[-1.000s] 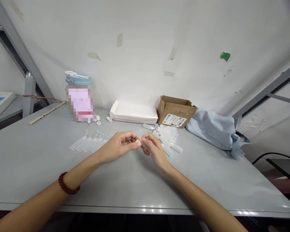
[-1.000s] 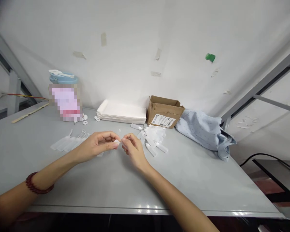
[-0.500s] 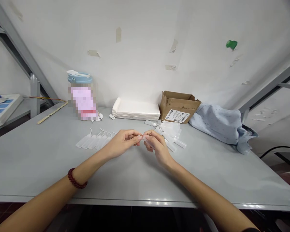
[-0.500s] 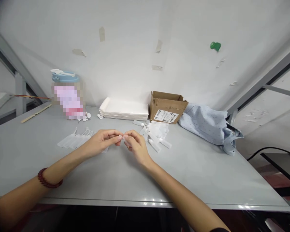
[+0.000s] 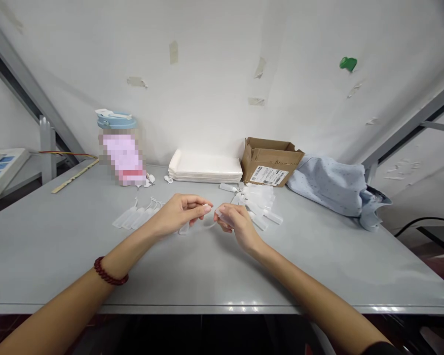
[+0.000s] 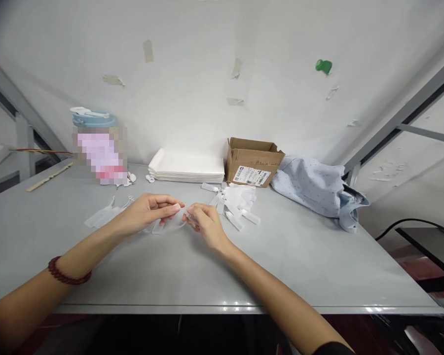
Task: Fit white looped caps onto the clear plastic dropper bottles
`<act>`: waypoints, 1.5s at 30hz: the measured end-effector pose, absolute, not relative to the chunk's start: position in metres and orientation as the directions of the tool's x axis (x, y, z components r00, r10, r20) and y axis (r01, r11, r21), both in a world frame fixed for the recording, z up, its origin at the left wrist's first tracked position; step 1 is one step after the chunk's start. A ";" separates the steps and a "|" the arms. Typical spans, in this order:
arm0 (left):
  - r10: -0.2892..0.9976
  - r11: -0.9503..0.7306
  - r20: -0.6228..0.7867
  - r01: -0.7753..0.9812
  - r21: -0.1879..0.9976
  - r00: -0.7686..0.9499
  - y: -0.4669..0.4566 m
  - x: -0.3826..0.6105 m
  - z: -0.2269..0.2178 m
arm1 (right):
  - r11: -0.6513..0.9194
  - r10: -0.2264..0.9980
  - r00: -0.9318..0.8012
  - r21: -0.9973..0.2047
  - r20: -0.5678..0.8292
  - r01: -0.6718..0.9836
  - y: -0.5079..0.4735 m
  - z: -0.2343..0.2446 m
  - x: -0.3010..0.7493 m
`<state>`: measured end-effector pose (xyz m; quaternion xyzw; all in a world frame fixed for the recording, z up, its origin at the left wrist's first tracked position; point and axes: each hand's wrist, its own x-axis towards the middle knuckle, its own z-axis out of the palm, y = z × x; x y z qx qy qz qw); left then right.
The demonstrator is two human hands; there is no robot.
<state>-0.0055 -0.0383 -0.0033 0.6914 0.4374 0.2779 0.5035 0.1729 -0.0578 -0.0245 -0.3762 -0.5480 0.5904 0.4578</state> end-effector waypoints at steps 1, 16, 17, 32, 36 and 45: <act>0.876 -0.110 -0.060 0.319 0.941 0.479 -0.039 -0.006 -0.002 | 0.010 0.950 -0.308 -0.993 0.046 -0.118 -0.059 -0.024 0.172; 0.844 -0.118 -0.032 0.244 0.963 0.535 -0.045 -0.001 -0.004 | -0.003 0.919 -0.390 -0.993 -0.049 0.119 -0.056 -0.023 0.175; 0.845 -0.112 -0.038 0.245 0.963 0.534 -0.045 -0.001 -0.004 | 0.030 0.922 -0.386 -0.985 -0.038 0.168 -0.055 -0.024 0.176; 0.858 -0.219 0.057 0.264 0.939 0.510 -0.045 -0.002 -0.008 | -0.182 0.869 -0.436 -0.970 -0.235 0.161 -0.056 -0.017 0.176; 0.819 -0.374 0.171 0.284 0.883 0.548 -0.046 -0.003 -0.009 | -0.303 0.829 -0.468 -0.949 -0.306 0.084 -0.055 -0.020 0.177; 0.831 -0.178 -0.033 0.321 0.930 0.556 -0.044 -0.007 -0.002 | -0.212 0.844 -0.478 -0.970 -0.244 0.120 -0.058 -0.017 0.175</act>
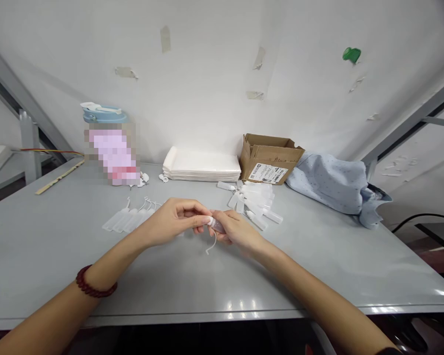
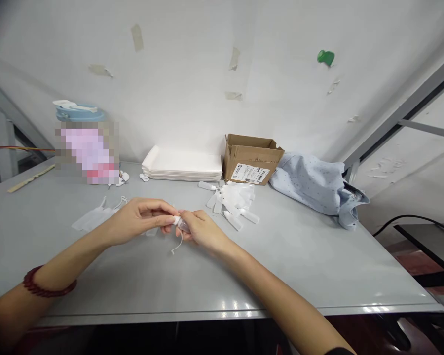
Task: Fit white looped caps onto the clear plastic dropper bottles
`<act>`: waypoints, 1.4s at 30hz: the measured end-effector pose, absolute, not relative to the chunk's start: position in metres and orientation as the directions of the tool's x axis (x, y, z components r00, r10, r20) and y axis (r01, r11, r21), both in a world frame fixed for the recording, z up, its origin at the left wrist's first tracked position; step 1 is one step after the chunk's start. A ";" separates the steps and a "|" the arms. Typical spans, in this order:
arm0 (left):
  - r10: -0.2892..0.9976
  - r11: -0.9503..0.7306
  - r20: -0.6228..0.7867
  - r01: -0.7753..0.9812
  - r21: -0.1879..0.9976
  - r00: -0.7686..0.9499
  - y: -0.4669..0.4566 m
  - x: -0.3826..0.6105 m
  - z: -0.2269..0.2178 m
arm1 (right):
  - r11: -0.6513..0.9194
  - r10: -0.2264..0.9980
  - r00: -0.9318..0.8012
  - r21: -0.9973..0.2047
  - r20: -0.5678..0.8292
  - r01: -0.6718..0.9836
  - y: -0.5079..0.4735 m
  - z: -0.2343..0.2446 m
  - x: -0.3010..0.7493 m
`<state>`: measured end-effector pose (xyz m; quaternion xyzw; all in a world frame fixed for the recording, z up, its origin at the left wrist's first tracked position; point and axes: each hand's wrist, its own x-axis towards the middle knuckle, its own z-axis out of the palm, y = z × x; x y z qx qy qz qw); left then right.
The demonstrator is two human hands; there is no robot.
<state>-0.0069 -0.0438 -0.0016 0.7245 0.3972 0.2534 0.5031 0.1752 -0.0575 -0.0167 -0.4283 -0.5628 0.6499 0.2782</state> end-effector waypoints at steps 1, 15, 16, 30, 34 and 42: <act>0.824 -0.164 -0.064 0.344 0.925 0.564 -0.044 -0.007 -0.001 | -0.170 0.864 -0.454 -0.975 -0.216 0.142 -0.058 -0.018 0.174; 0.757 -0.113 -0.149 0.352 0.929 0.636 -0.045 -0.005 0.000 | 0.315 0.931 -0.339 -0.774 0.137 0.550 -0.068 -0.026 0.169; 0.758 -0.107 -0.145 0.340 0.934 0.636 -0.045 -0.005 0.000 | 0.305 0.933 -0.333 -0.785 0.134 0.540 -0.068 -0.026 0.169; 0.838 -0.190 0.000 0.291 0.938 0.546 -0.049 0.002 -0.009 | -0.265 0.850 -0.416 -0.945 -0.322 0.191 -0.051 -0.026 0.177; 0.861 -0.197 0.015 0.305 0.932 0.509 -0.047 0.001 -0.005 | -0.300 0.841 -0.452 -0.951 -0.298 0.070 -0.054 -0.025 0.177; 0.869 -0.143 -0.024 0.296 0.945 0.495 -0.042 -0.004 -0.009 | -0.278 0.872 -0.411 -0.960 -0.264 0.028 -0.058 -0.026 0.173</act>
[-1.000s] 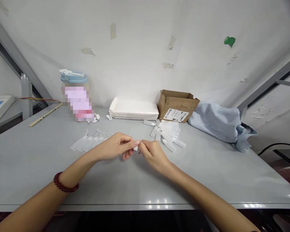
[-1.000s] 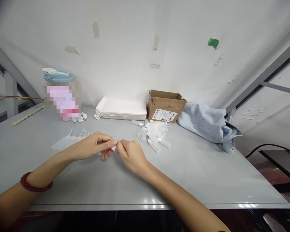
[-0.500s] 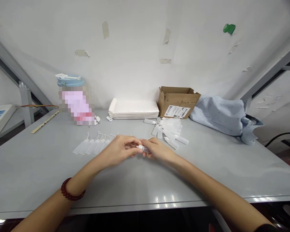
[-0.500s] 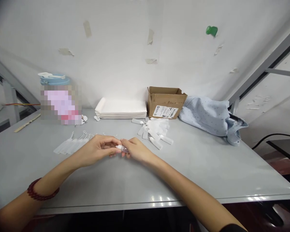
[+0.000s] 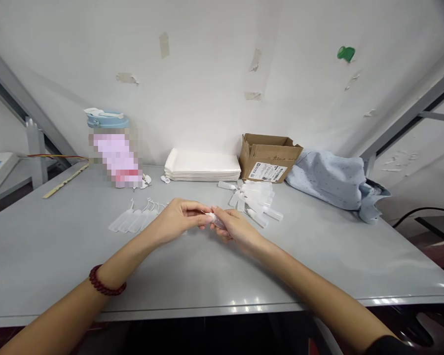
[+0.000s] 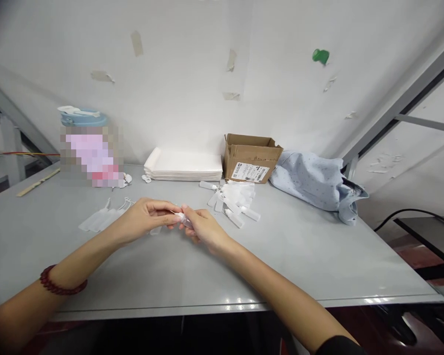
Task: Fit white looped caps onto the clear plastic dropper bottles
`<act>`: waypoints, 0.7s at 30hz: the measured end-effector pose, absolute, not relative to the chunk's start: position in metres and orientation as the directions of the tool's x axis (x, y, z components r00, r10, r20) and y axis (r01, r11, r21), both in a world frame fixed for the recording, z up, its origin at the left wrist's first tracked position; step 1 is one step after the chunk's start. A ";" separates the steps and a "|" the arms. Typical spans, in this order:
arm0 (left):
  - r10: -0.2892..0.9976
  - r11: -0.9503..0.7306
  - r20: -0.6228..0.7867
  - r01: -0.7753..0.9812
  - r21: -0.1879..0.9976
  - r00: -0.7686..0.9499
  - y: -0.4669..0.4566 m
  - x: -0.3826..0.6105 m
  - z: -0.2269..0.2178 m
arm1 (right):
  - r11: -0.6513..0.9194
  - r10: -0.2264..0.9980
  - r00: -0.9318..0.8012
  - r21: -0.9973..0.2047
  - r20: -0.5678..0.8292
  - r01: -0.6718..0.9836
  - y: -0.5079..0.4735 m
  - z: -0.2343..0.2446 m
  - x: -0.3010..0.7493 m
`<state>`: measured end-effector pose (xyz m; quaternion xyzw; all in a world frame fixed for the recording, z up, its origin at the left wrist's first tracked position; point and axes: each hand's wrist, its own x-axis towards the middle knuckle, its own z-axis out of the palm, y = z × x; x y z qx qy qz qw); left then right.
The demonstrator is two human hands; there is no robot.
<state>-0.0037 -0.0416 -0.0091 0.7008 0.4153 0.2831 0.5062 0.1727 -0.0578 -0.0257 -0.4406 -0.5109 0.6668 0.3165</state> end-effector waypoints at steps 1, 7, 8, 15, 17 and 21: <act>0.863 -0.145 -0.014 0.274 0.951 0.506 -0.042 -0.004 -0.010 | -0.285 0.872 -0.408 -0.958 -0.270 0.024 -0.058 -0.026 0.173; 0.876 -0.134 -0.044 0.331 0.934 0.481 -0.044 -0.001 -0.004 | -0.261 0.888 -0.380 -0.964 -0.260 0.051 -0.057 -0.025 0.170; 0.884 -0.114 -0.068 0.355 0.928 0.462 -0.044 -0.001 -0.003 | -0.233 0.897 -0.370 -0.970 -0.242 0.068 -0.058 -0.025 0.169; 0.835 -0.093 -0.148 0.402 0.911 0.530 -0.046 -0.001 -0.002 | -0.048 0.930 -0.358 -0.994 -0.082 0.102 -0.062 -0.034 0.165; 0.831 -0.124 -0.126 0.400 0.908 0.542 -0.047 -0.001 -0.003 | -0.054 0.930 -0.354 -0.991 -0.095 0.123 -0.060 -0.037 0.167; 0.856 -0.195 -0.038 0.391 0.900 0.516 -0.049 0.001 -0.004 | -0.110 0.921 -0.361 -0.986 -0.149 0.127 -0.056 -0.038 0.169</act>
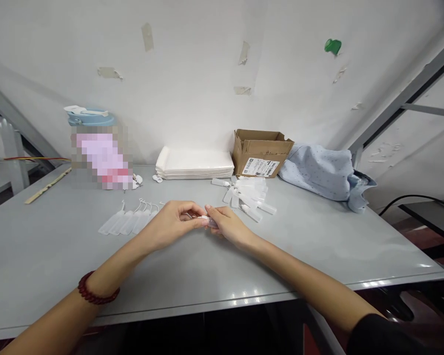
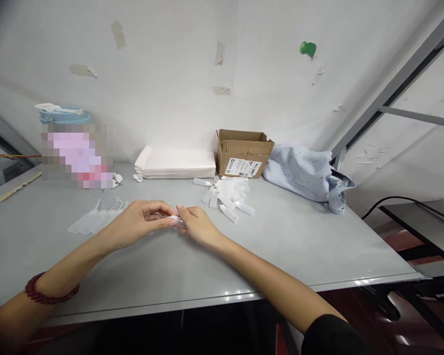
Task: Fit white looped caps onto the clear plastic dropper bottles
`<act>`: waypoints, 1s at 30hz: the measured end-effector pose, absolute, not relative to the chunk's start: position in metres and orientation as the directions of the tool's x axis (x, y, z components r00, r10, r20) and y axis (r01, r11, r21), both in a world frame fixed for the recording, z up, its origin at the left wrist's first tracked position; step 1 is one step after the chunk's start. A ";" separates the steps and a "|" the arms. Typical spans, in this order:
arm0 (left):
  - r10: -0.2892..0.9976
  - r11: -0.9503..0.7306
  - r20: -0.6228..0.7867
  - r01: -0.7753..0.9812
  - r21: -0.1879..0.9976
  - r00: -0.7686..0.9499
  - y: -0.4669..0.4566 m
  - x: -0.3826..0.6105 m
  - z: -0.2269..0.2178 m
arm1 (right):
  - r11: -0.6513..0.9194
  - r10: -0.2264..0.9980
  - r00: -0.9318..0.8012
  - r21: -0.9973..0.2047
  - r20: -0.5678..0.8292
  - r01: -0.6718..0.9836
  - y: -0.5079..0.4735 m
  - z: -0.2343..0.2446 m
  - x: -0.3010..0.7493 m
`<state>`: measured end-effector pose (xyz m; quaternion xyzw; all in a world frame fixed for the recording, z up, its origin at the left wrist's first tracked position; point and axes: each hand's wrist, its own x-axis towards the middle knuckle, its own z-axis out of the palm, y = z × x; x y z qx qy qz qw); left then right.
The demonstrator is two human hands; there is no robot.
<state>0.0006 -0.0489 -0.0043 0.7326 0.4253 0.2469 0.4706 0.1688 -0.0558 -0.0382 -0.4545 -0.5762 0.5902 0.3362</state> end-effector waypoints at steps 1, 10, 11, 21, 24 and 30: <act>0.870 -0.229 -0.004 0.410 0.883 0.494 -0.049 0.001 -0.004 | -0.107 0.923 -0.357 -0.988 -0.141 0.112 -0.055 -0.038 0.169; 0.941 -0.336 0.218 0.616 0.712 0.260 -0.051 0.000 -0.003 | 0.283 0.956 -0.166 -0.901 0.241 0.329 -0.065 -0.042 0.165; 0.942 -0.330 0.212 0.616 0.715 0.259 -0.050 0.000 -0.003 | 0.301 0.952 -0.159 -0.890 0.262 0.342 -0.066 -0.042 0.164; 0.914 -0.299 0.055 0.576 0.760 0.402 -0.048 -0.005 0.004 | 0.477 0.879 -0.233 -0.772 0.416 0.420 -0.066 -0.043 0.167; 0.896 -0.342 0.101 0.526 0.779 0.433 -0.048 -0.006 0.002 | 0.419 0.905 -0.236 -0.840 0.355 0.344 -0.064 -0.043 0.167; 0.850 -0.485 0.253 0.499 0.718 0.463 -0.046 -0.006 -0.009 | -0.060 0.962 -0.272 -0.996 -0.041 -0.063 -0.060 -0.038 0.165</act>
